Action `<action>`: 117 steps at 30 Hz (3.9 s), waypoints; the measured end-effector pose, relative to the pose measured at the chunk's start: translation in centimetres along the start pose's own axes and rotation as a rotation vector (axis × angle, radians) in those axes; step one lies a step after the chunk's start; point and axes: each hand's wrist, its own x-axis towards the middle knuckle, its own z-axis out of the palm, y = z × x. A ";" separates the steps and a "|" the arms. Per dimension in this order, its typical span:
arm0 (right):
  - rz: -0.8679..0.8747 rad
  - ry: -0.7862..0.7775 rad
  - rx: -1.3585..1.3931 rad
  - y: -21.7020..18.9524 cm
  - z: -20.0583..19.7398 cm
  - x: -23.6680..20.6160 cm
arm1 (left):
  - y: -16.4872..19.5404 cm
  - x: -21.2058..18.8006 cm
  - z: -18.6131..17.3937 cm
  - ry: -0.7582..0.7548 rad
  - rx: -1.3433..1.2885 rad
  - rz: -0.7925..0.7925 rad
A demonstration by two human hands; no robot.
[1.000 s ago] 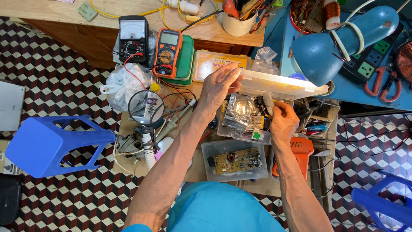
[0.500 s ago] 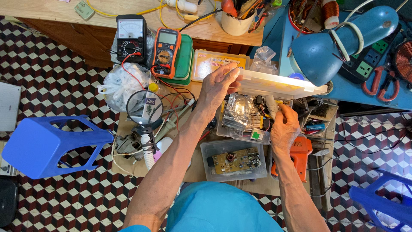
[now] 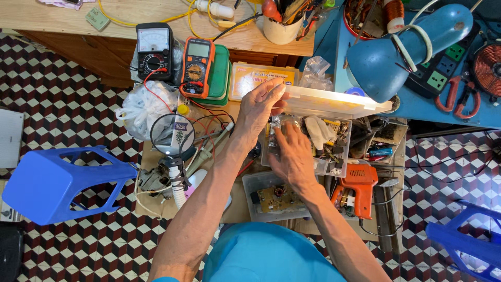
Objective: The person opens a plastic storage box on a cluttered electronics workbench, lifts out a circuit board, and handles small electronic components from a parts box. They then use multimeter test probes to test components on the board, using a magnifying lamp to see the small parts.
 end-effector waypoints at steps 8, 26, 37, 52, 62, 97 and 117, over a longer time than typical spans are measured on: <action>0.150 0.059 0.216 1.3 0.6 -1.1 | 0.0 0.0 -0.3 -0.003 -0.008 0.006; 0.524 0.355 0.550 2.4 -0.8 -4.1 | 0.0 -0.3 -0.5 -0.026 0.003 -0.012; 0.164 0.093 0.140 -1.4 -0.1 -5.4 | -0.9 -3.3 -0.5 -0.008 0.077 0.009; 1.118 0.215 1.216 12.9 -2.2 -13.5 | -13.5 -11.4 -3.9 0.265 0.333 -0.108; 1.102 0.145 1.316 14.0 0.0 -13.0 | -15.5 -9.5 -2.8 0.215 0.221 -0.248; 1.370 0.379 1.038 13.5 0.9 -12.3 | -9.5 13.9 -14.7 0.363 0.090 -0.477; 1.488 0.251 0.662 18.5 1.7 -14.9 | -15.7 21.9 -15.6 0.561 -0.490 -0.653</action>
